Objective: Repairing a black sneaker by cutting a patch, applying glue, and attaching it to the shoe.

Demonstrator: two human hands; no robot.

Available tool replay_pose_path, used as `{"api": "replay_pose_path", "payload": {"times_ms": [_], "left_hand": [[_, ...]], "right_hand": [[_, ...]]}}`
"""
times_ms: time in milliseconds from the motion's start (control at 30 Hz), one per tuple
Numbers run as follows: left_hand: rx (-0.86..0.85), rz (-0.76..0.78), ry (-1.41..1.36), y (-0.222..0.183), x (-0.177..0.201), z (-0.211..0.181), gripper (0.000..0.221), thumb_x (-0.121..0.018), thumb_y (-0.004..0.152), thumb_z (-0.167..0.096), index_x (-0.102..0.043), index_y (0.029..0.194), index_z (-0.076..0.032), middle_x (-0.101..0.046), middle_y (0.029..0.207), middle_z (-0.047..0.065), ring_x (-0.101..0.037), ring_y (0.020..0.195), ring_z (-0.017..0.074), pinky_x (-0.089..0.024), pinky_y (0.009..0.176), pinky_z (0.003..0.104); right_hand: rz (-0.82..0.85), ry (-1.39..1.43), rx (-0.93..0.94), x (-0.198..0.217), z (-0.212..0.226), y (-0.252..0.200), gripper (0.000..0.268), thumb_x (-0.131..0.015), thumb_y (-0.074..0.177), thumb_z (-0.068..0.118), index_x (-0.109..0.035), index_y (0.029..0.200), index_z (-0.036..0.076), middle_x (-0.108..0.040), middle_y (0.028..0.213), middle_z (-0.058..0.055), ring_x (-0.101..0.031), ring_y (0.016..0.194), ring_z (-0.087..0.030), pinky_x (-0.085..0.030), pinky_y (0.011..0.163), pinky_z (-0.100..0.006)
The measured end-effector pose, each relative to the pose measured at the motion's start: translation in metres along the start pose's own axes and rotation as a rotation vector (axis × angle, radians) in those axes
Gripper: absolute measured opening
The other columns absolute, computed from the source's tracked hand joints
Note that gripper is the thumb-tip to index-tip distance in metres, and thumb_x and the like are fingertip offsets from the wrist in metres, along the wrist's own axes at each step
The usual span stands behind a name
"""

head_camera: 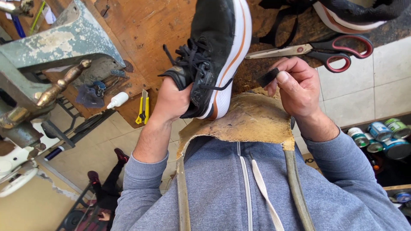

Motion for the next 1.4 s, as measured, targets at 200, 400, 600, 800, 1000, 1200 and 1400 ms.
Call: {"api": "replay_pose_path", "payload": {"times_ms": [200,400,600,800,1000,1200,1400], "left_hand": [[-0.017,-0.075,0.037,-0.017,0.005,-0.002,0.022,-0.072,0.092,-0.013,-0.066,0.072,-0.006,-0.059,0.051,0.010,-0.057,0.047,0.0202,-0.047,0.048,0.036],[-0.358,-0.320,0.209,-0.048,0.021,-0.053,0.016,-0.078,0.094,-0.017,-0.074,0.109,-0.012,-0.076,0.086,0.001,-0.075,0.079,0.0214,-0.060,0.071,0.032],[-0.448,-0.458,0.231,-0.056,0.019,-0.034,0.056,-0.079,0.098,-0.023,-0.055,0.147,-0.011,-0.064,0.123,0.011,-0.061,0.112,0.0308,-0.050,0.098,0.043],[-0.529,-0.430,0.246,-0.050,0.004,-0.029,0.043,-0.079,0.095,-0.025,-0.070,0.136,-0.020,-0.068,0.123,0.001,-0.063,0.113,0.0241,-0.052,0.100,0.038],[-0.754,-0.544,0.574,-0.065,0.000,-0.058,0.025,-0.057,0.105,-0.019,-0.076,0.121,-0.019,-0.063,0.104,0.002,-0.055,0.093,0.0200,-0.046,0.080,0.034],[-0.699,-0.442,0.766,-0.076,-0.028,-0.065,0.031,-0.044,0.107,-0.010,-0.072,0.119,-0.005,-0.070,0.120,0.014,-0.065,0.096,0.0251,-0.052,0.076,0.034],[-0.454,-0.330,0.529,-0.061,-0.048,-0.065,0.022,-0.048,0.095,0.000,-0.067,0.103,0.009,-0.061,0.135,0.031,-0.071,0.102,0.0392,-0.062,0.082,0.042]], "right_hand": [[0.015,-0.033,-0.026,0.001,0.008,-0.001,0.019,-0.062,0.099,0.012,-0.055,0.100,-0.006,-0.062,0.093,-0.027,-0.067,0.055,-0.021,-0.061,0.056,-0.030],[0.009,-0.094,-0.037,0.015,0.012,-0.004,0.019,-0.060,0.099,0.013,-0.054,0.102,-0.005,-0.061,0.094,-0.026,-0.066,0.052,-0.020,-0.063,0.060,-0.033],[0.042,-0.105,-0.017,0.019,0.031,-0.007,0.019,-0.058,0.100,0.015,-0.052,0.101,-0.003,-0.058,0.087,-0.022,-0.066,0.050,-0.019,-0.065,0.066,-0.039],[0.064,-0.176,-0.003,0.023,0.050,-0.014,0.019,-0.057,0.100,0.016,-0.052,0.099,-0.002,-0.058,0.086,-0.022,-0.067,0.050,-0.020,-0.065,0.068,-0.042],[0.097,-0.193,0.020,0.010,0.058,-0.014,0.019,-0.058,0.100,0.017,-0.052,0.099,-0.001,-0.056,0.082,-0.020,-0.066,0.048,-0.019,-0.065,0.070,-0.044],[0.132,-0.181,0.022,0.003,0.052,-0.011,0.018,-0.057,0.100,0.015,-0.052,0.098,-0.002,-0.057,0.083,-0.022,-0.067,0.049,-0.021,-0.064,0.069,-0.045],[0.180,-0.101,0.043,0.004,0.045,0.002,0.019,-0.057,0.100,0.016,-0.051,0.098,-0.002,-0.056,0.082,-0.023,-0.063,0.046,-0.020,-0.064,0.066,-0.043]]}}
Point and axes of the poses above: each hand's wrist, its own y-axis towards the middle knuckle, its own x-axis out of the back of the hand, z = x × y, the point moved 9 cm from there along y, towards the middle knuckle
